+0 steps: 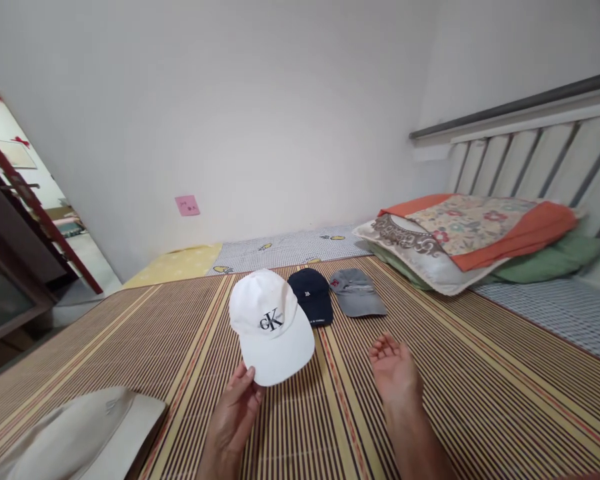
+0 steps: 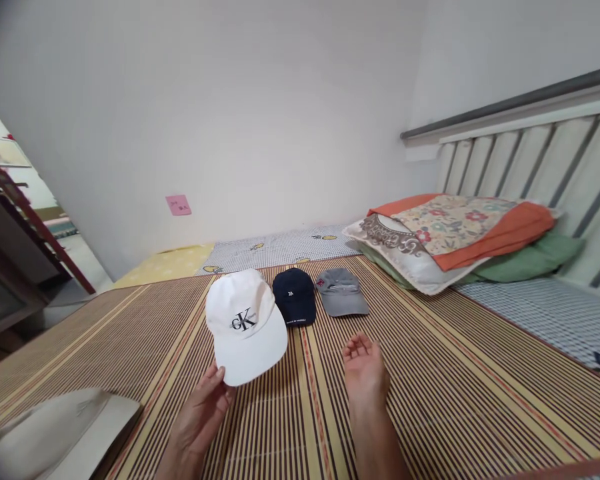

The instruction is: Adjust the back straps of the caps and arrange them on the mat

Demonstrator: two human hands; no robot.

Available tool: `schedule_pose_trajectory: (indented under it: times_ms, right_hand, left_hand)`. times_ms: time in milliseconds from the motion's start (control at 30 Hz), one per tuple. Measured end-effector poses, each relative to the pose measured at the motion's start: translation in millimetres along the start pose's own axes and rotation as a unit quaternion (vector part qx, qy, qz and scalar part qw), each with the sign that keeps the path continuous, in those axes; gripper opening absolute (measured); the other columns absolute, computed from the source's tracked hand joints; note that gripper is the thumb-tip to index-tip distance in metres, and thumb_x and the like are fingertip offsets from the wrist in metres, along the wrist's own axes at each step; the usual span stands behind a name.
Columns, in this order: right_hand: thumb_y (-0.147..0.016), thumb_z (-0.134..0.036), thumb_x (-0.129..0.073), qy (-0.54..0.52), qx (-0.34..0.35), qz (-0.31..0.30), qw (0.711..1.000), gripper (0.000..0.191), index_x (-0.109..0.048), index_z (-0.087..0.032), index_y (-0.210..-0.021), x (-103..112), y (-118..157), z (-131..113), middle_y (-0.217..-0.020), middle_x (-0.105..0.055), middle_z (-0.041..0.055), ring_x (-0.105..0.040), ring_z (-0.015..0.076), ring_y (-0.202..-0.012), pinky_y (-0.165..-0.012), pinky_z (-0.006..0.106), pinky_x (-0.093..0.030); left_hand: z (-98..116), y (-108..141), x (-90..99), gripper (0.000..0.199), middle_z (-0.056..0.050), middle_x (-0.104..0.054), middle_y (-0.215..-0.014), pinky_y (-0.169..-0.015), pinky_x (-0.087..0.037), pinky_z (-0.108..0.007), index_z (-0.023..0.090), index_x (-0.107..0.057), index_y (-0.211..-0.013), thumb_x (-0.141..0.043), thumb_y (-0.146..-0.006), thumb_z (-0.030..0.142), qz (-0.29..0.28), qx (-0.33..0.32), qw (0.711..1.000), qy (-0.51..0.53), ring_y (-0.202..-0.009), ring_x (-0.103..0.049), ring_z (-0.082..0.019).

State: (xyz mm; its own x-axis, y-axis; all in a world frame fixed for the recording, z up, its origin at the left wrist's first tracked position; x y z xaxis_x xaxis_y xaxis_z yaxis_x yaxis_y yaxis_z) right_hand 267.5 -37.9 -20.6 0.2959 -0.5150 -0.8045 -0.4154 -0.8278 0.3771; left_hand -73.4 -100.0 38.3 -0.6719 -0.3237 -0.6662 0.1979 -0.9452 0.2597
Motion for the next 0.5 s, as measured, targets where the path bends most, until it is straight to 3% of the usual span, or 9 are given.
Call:
schedule_pose_trajectory:
  times_ms: [167, 267, 367, 500]
  right_hand:
    - [-0.104, -0.028, -0.038, -0.037, 0.028, -0.002, 0.999, 0.033, -0.061, -0.021, -0.082, -5.1, -0.4, -25.6, -0.074, -0.061, -0.0010, -0.057, 0.0116, -0.058, -0.058, 0.025, -0.049]
    - [-0.104, -0.026, -0.038, -0.065, 0.059, -0.014, 0.996, 0.033, -0.062, -0.021, -0.082, -10.2, 6.2, -52.9, -0.074, -0.060, -0.0010, -0.056, 0.0115, -0.059, -0.057, 0.025, -0.049]
    - [-0.102, -0.029, -0.045, -0.086, 0.097, -0.031, 0.991, 0.028, -0.062, -0.021, -0.082, -14.7, 13.9, -81.2, -0.074, -0.059, -0.0015, -0.055, 0.0119, -0.060, -0.055, 0.024, -0.047]
    - [-0.101, -0.031, -0.049, -0.108, 0.120, -0.037, 0.986, 0.027, -0.061, -0.020, -0.080, -16.5, 20.0, -100.9, -0.072, -0.056, -0.0027, -0.053, 0.0106, -0.059, -0.053, 0.022, -0.045]
  left_hand:
    - [-48.0, 8.9, -33.7, 0.051, -0.007, -0.082, -0.104, -0.066, -0.062, -0.018, 0.017, -0.067, -0.129, -0.074, -0.082, -0.002, -0.062, 0.067, 0.996, -0.014, -0.081, -0.077, -0.013]
    - [-83.7, 9.7, -52.5, 0.053, -0.005, -0.081, -0.099, -0.055, -0.056, -0.016, 0.017, -0.068, -0.126, -0.081, -0.077, 0.002, -0.093, 0.107, 0.990, -0.022, -0.074, -0.075, -0.013]
    - [-117.8, 11.1, -71.8, 0.051, -0.006, -0.080, -0.097, -0.055, -0.056, -0.016, 0.017, -0.068, -0.125, -0.083, -0.078, 0.005, -0.114, 0.145, 0.983, -0.019, -0.072, -0.074, -0.013]
    - [-160.3, 14.9, -86.0, 0.044, -0.007, -0.078, -0.094, -0.062, -0.060, -0.020, 0.015, -0.066, -0.121, -0.079, -0.080, 0.003, -0.090, 0.180, 0.979, -0.012, -0.072, -0.074, -0.015]
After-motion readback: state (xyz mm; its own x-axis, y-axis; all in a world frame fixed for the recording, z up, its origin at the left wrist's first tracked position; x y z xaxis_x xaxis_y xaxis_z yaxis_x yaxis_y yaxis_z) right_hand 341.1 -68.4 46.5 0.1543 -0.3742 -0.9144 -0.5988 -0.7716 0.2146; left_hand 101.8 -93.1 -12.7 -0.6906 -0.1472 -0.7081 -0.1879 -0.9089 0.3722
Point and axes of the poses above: each hand's wrist, its own y-axis away from the middle knuckle, its own x-axis out of the back of the hand, z = x × y, the point moved 7 cm from there along -y, towards the middle knuckle
